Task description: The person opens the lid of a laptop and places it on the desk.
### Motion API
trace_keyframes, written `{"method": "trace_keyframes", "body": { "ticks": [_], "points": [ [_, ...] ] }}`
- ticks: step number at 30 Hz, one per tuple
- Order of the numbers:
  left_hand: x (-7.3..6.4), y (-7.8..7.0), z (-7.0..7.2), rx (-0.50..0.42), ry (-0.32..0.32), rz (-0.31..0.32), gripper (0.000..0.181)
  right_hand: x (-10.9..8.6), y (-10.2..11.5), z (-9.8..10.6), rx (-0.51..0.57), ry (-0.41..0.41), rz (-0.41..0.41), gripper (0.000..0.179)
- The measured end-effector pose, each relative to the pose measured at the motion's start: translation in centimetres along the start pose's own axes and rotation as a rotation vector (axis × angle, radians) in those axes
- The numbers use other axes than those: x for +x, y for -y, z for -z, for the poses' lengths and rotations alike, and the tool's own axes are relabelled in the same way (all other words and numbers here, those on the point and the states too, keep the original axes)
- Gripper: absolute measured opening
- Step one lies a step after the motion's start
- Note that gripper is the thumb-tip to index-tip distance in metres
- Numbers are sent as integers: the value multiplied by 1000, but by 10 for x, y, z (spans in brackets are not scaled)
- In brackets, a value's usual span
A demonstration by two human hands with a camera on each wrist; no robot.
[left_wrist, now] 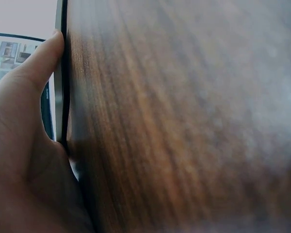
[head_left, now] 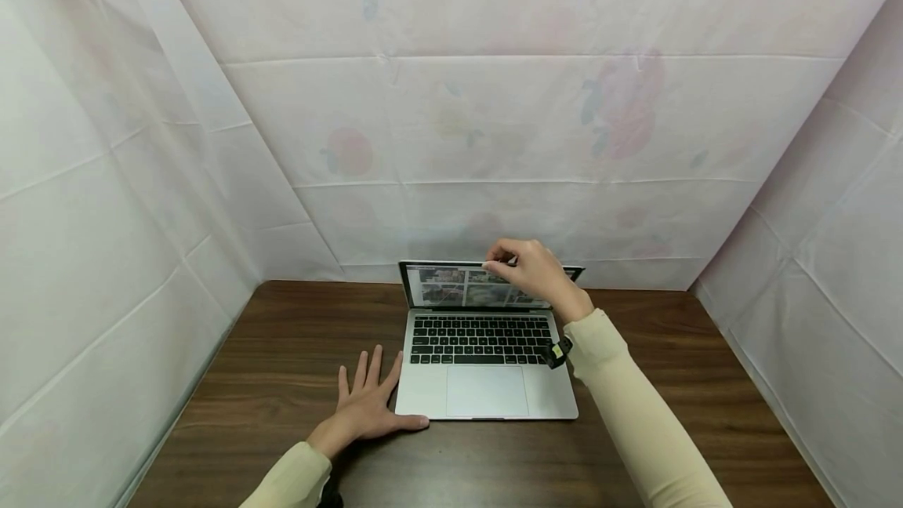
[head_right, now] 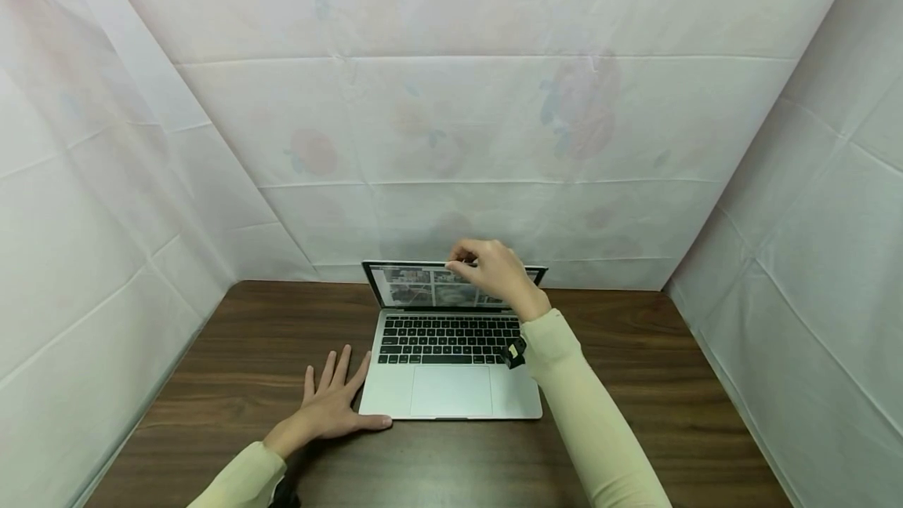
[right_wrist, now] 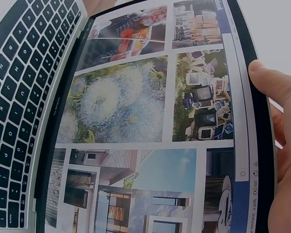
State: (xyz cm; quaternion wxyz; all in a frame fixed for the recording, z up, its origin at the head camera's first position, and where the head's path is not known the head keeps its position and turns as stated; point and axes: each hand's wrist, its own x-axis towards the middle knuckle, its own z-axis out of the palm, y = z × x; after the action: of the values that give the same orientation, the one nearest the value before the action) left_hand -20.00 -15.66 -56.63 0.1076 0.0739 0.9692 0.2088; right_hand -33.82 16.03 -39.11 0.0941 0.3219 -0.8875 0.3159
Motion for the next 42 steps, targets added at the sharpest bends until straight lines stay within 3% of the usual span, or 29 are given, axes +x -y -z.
{"method": "trace_keyframes", "body": {
  "ticks": [19,30,42],
  "points": [
    [-2,-6,9,6,23,13,133,7,2,1,-59,-34,14,8],
    [5,1,-3,7,13,29,138,8,3,-5,-131,-97,-23,11],
    [7,5,-8,26,-5,21,140,13,1,-3,-114,-75,-57,12]
  ]
}}
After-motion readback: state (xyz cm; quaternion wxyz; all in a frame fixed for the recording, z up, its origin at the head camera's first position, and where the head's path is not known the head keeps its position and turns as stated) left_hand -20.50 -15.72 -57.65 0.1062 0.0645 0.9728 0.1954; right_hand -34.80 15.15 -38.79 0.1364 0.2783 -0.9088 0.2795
